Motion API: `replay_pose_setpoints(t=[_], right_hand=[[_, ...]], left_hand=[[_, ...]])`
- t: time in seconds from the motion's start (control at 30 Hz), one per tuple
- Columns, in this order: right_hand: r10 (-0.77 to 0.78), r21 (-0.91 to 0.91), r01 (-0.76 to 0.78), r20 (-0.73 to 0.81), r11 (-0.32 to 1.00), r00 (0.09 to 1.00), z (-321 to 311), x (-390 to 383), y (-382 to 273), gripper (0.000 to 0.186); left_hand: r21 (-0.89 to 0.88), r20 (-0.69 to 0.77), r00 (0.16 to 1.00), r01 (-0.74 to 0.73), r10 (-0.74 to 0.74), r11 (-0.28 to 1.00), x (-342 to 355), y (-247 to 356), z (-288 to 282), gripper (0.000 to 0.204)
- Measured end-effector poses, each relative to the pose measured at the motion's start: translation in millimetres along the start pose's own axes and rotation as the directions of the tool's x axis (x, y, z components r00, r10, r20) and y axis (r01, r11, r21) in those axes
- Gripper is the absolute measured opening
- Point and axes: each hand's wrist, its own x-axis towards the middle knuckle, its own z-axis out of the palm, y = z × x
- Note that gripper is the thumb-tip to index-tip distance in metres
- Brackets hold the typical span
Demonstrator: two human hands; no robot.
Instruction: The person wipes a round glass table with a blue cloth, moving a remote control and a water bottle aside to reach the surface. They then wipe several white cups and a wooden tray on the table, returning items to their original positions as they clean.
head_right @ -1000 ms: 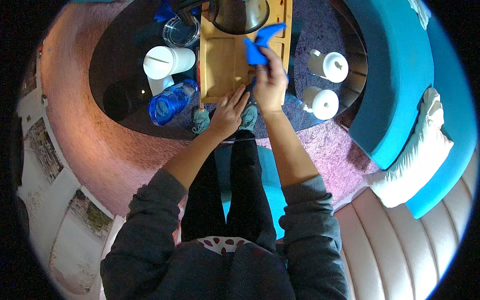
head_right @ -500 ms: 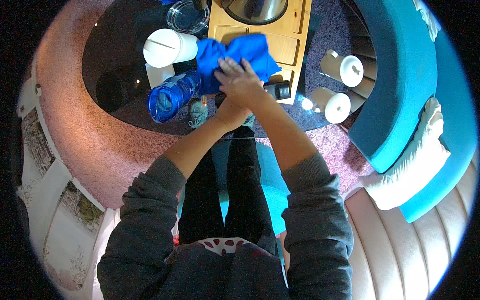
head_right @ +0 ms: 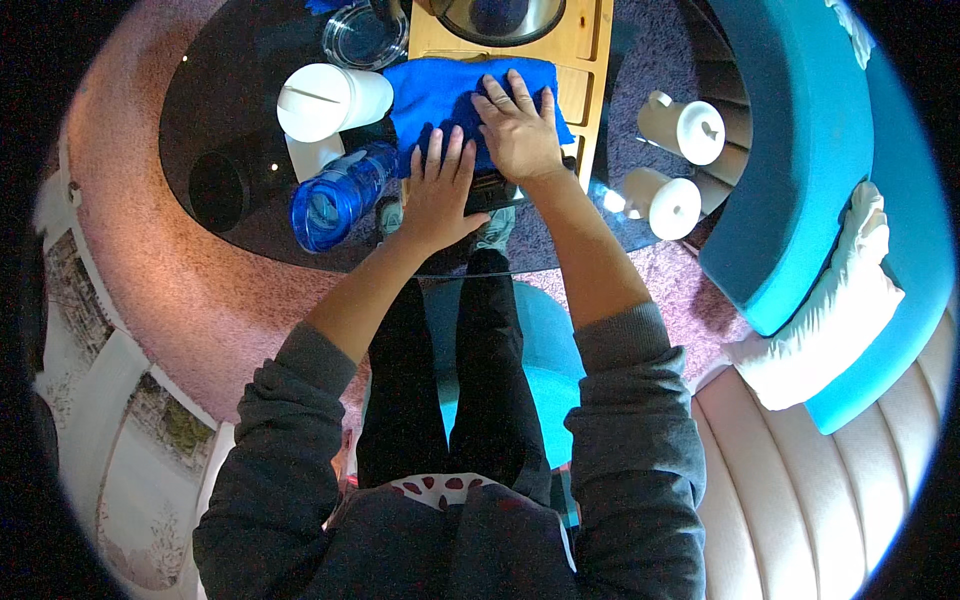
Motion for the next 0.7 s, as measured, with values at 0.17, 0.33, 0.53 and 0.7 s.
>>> replay_pose_setpoints(t=[0.17, 0.33, 0.53, 0.7], right_hand=[[-0.119, -0.125, 0.143, 0.177, 0.982, 0.977, 8.7, -16.9, -7.1, 0.041], [-0.138, -0.127, 0.175, 0.258, 0.976, 0.956, -0.9, 7.1, -4.2, 0.046], [-0.157, -0.063, 0.16, 0.059, 0.985, 0.986, 9.9, 26.8, -16.8, 0.047], [-0.232, 0.077, 0.221, 0.202, 0.972, 0.951, 0.6, -5.2, -12.9, 0.04]], left_hand=[[-0.006, 0.088, 0.993, 0.084, -0.083, 0.996, 2.5, 0.6, 0.9, 0.103], [0.035, 0.126, 0.985, 0.115, -0.118, 0.993, -2.9, 2.2, -0.7, 0.103], [0.034, 0.126, 0.981, 0.146, -0.149, 0.989, -4.3, 6.4, -2.8, 0.096], [0.044, 0.149, 0.982, 0.107, -0.112, 0.993, -16.8, 5.3, 4.7, 0.086]])
